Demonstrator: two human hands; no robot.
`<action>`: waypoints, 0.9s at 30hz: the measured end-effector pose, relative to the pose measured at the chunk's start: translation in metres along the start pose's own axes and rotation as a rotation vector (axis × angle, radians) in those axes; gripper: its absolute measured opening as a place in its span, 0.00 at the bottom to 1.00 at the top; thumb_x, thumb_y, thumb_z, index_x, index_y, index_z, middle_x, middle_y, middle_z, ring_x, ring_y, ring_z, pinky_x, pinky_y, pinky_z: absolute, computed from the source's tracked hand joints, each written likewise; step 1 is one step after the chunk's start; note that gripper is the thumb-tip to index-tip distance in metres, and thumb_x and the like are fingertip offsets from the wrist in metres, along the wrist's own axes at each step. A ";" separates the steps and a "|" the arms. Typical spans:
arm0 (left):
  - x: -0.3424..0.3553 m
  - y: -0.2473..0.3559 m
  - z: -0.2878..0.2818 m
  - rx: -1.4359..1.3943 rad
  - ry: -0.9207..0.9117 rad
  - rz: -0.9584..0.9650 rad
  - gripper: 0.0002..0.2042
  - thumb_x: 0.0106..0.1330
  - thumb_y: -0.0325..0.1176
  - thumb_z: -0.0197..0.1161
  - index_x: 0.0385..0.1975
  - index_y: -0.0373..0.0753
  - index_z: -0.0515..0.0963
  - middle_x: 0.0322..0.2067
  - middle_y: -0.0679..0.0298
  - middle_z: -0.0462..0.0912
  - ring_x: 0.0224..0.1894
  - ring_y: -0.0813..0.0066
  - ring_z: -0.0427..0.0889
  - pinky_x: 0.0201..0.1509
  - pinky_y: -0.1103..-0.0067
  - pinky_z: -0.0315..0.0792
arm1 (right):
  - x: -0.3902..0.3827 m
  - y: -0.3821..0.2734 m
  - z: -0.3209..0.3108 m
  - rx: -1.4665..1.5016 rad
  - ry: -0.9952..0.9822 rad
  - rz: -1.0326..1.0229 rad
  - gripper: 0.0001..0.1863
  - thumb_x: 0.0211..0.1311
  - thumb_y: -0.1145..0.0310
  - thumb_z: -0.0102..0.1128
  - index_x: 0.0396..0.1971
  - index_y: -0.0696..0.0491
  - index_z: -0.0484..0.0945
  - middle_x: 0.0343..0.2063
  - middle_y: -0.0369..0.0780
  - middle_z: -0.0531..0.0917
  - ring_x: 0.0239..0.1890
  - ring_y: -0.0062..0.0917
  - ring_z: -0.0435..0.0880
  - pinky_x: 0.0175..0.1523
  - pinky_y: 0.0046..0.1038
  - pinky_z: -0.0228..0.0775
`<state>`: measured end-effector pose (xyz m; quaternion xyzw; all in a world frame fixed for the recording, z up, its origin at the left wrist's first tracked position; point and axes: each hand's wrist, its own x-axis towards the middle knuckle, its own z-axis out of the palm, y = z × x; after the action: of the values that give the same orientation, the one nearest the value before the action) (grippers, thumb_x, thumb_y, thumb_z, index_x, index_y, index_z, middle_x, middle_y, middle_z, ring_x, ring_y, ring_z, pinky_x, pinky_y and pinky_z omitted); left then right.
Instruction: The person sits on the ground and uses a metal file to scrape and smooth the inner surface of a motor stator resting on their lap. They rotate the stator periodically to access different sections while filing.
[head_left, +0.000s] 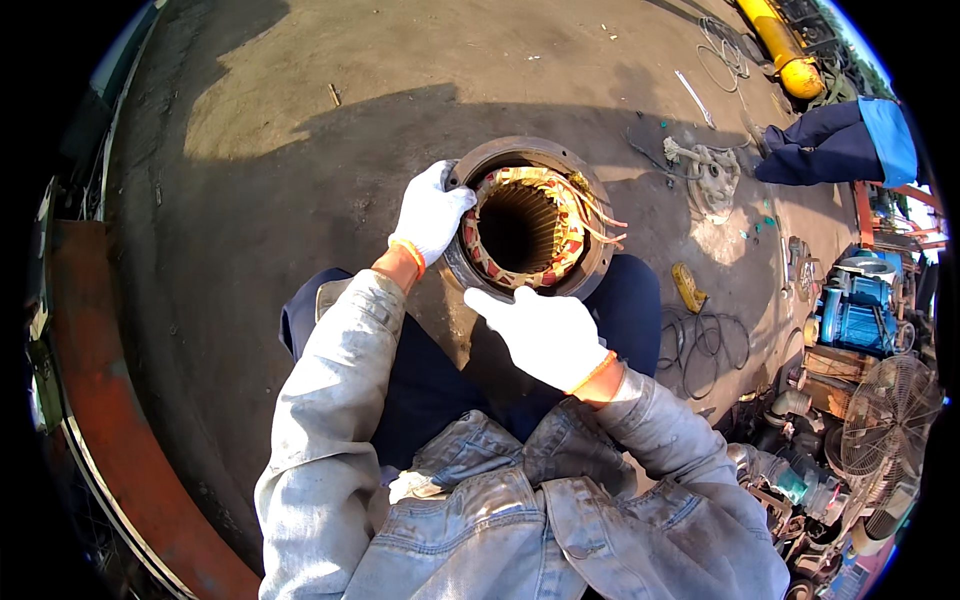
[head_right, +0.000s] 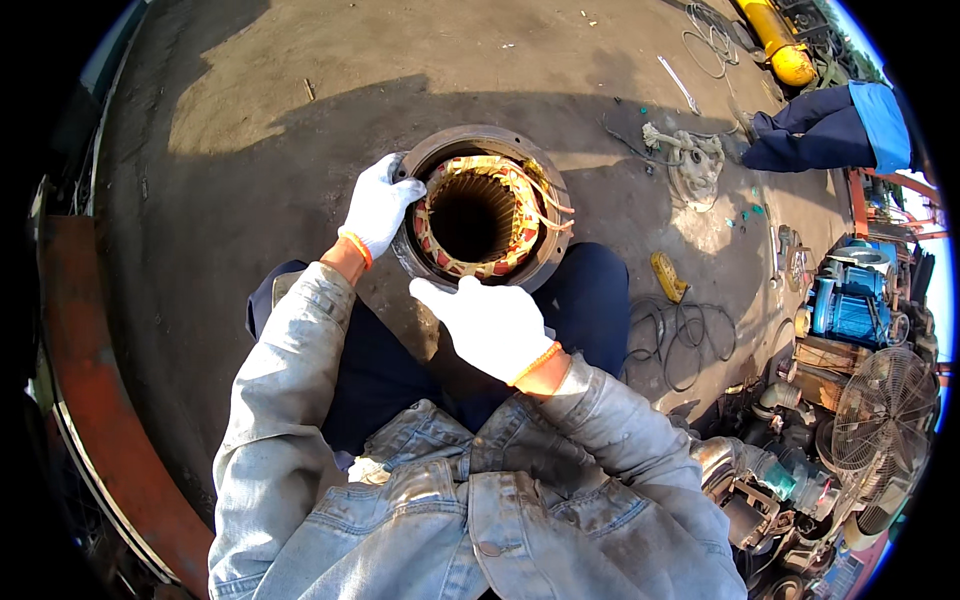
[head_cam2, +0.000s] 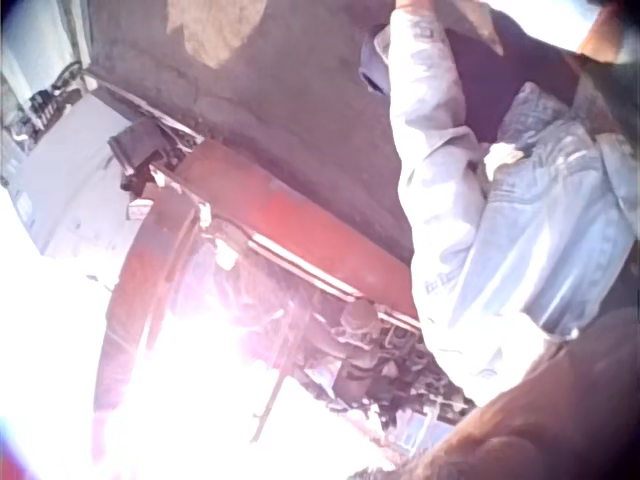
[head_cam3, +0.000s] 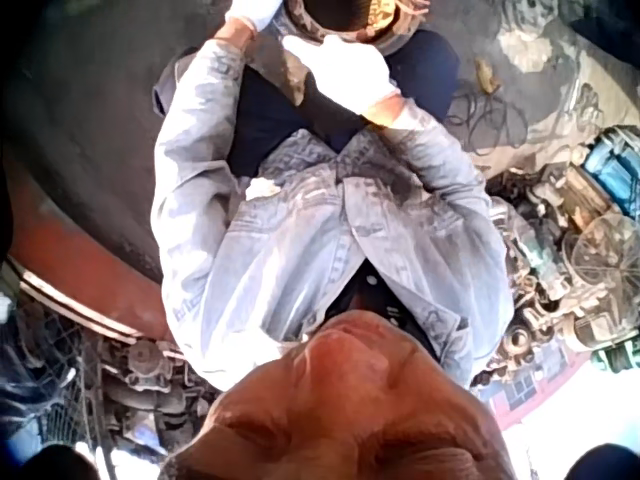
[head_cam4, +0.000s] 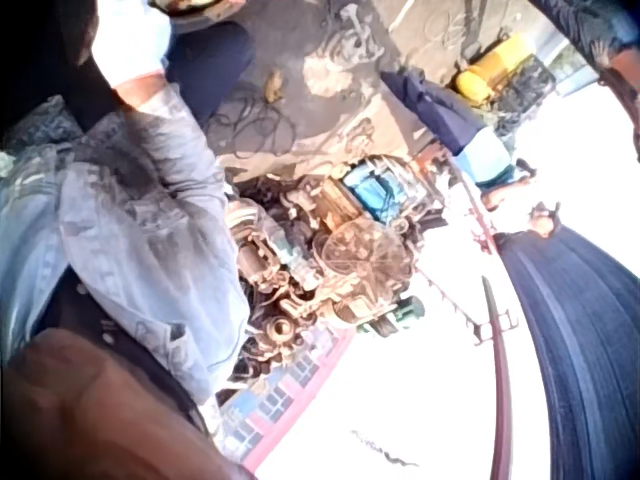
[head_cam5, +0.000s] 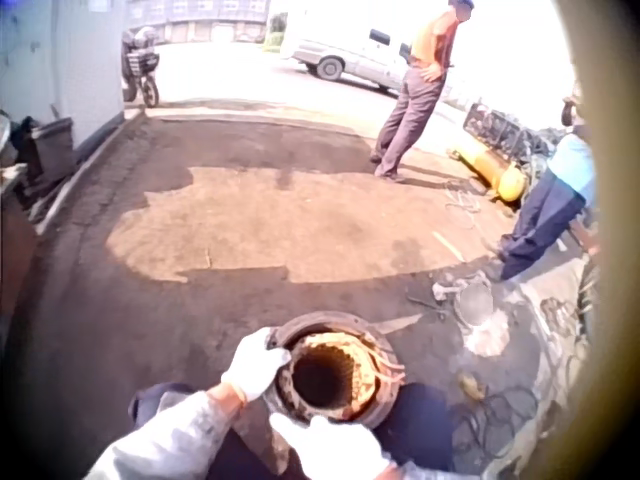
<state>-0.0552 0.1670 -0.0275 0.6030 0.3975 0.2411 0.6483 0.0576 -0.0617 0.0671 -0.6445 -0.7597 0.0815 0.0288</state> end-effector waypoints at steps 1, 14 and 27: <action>0.000 -0.002 -0.002 0.001 0.005 -0.011 0.22 0.72 0.24 0.68 0.66 0.27 0.83 0.51 0.54 0.94 0.50 0.70 0.91 0.61 0.72 0.85 | -0.013 0.012 -0.007 0.011 -0.016 -0.022 0.31 0.77 0.65 0.62 0.78 0.34 0.82 0.30 0.40 0.81 0.24 0.29 0.84 0.28 0.34 0.76; -0.003 -0.001 0.000 -0.182 0.019 -0.140 0.19 0.73 0.20 0.69 0.63 0.29 0.85 0.49 0.59 0.93 0.48 0.74 0.89 0.59 0.72 0.85 | -0.052 0.082 -0.026 -0.052 0.024 -0.191 0.30 0.75 0.63 0.69 0.75 0.32 0.86 0.26 0.37 0.78 0.22 0.27 0.80 0.26 0.33 0.69; -0.003 0.003 0.002 -0.019 0.082 -0.029 0.21 0.72 0.21 0.70 0.64 0.28 0.85 0.50 0.56 0.93 0.49 0.72 0.90 0.59 0.72 0.84 | -0.023 0.043 -0.016 -0.064 0.011 -0.115 0.30 0.76 0.67 0.61 0.75 0.33 0.85 0.29 0.39 0.77 0.20 0.28 0.79 0.25 0.35 0.72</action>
<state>-0.0547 0.1635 -0.0244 0.5807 0.4301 0.2601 0.6404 0.1061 -0.0765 0.0773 -0.6007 -0.7976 0.0518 0.0167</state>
